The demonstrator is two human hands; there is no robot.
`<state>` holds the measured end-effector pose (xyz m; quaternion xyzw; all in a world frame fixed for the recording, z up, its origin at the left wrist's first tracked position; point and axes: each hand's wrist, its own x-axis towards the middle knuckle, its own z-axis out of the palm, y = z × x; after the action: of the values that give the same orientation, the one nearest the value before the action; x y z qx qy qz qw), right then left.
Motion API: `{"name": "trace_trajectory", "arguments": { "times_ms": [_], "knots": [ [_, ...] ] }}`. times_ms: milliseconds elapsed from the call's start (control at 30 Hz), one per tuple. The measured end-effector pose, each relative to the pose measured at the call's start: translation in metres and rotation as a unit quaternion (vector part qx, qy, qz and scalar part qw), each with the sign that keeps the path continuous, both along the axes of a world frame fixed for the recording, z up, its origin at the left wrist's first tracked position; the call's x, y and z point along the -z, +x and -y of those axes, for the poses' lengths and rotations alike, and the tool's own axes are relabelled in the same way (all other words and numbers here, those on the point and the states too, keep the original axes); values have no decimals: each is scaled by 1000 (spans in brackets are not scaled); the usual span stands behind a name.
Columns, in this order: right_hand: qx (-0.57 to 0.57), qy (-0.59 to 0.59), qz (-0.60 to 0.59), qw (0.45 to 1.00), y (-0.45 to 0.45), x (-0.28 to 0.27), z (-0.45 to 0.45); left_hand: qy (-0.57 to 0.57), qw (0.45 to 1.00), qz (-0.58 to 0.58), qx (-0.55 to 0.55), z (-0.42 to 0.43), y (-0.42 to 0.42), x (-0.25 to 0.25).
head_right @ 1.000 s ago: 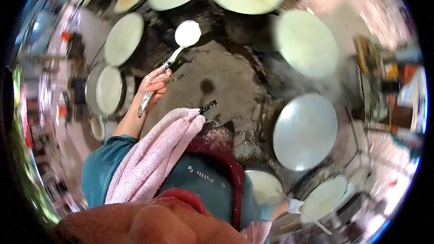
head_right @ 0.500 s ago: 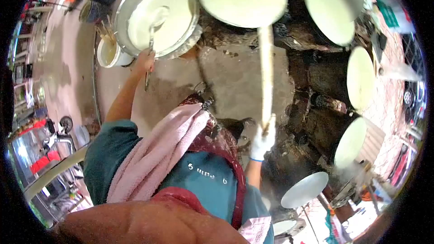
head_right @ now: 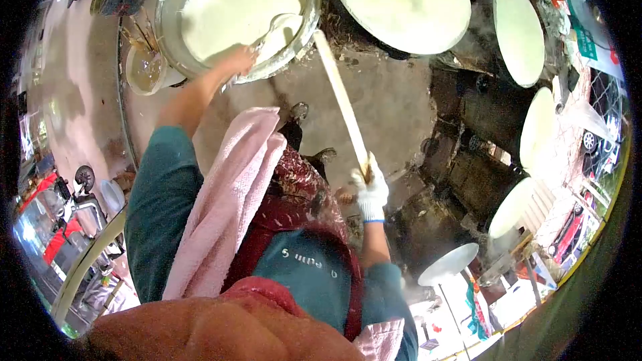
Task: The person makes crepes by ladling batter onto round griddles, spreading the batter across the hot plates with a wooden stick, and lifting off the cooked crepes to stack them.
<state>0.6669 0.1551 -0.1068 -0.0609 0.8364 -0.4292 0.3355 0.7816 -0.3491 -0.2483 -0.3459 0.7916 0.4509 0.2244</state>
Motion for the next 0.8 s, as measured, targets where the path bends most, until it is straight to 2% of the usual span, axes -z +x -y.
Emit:
{"name": "trace_trajectory", "arguments": {
  "times_ms": [33, 67, 133, 167, 200, 233, 267, 333, 367, 400, 467, 500, 533, 567, 600, 667, 700, 733, 800],
  "knots": [
    [-29, -9, 2, 1000, 4, 0, 15, 85, 990, -10, -112, -15, 11, -1],
    [-100, -33, -88, 991, 15, 16, 16, 198, 927, -2, -318, -42, 20, -15],
    [-180, 50, -87, 979, 28, 12, 35, 418, 834, -61, -355, -69, 49, -10],
    [-193, 126, -20, 973, 37, 13, 45, 457, 802, -104, -371, -89, 58, -5],
    [-180, 50, 11, 982, 57, 66, 26, 493, 766, -148, -385, -106, 63, 0],
    [-179, 52, 87, 979, 64, 49, 34, 527, 726, -191, -399, -123, 70, -2],
    [-177, 52, 163, 969, 69, 23, 44, 577, 646, -206, -456, -144, 65, -34],
    [-168, 33, 200, 965, 80, 4, 35, 615, 558, -242, -503, -172, 64, -58],
    [-165, 5, 217, 962, 86, 10, 20, 595, 573, -259, -500, -182, 67, -72],
    [-170, -4, 189, 967, 89, 4, 9, 661, 542, -268, -446, -186, 71, -86],
    [-186, -24, 131, 973, 90, -12, -9, 537, 622, -273, -500, -199, 76, -137],
    [-224, 37, 160, 961, 77, -48, -6, 505, 654, -263, -498, -196, 81, -156],
    [-250, -39, 67, 965, 77, -49, -14, 413, 690, -263, -532, -201, 81, -189],
    [-243, -84, 25, 966, 76, -54, -17, 324, 839, -305, -312, -181, 96, -198],
    [-236, -127, -18, 963, 74, -63, -20, 383, 782, -352, -344, -178, 99, -225],
    [-219, -132, -91, 963, 67, -97, -21, 502, 640, -430, -392, -172, 106, -278],
    [-187, -181, -90, 961, 67, -101, -27, 571, 631, -437, -292, -166, 107, -308],
    [-145, -232, -154, 949, 67, -104, -32, 550, 632, -484, -252, -166, 100, -325],
    [-67, -337, -273, 899, 66, -108, -37, 518, 621, -497, -315, -159, 92, -342]
  ]
}}
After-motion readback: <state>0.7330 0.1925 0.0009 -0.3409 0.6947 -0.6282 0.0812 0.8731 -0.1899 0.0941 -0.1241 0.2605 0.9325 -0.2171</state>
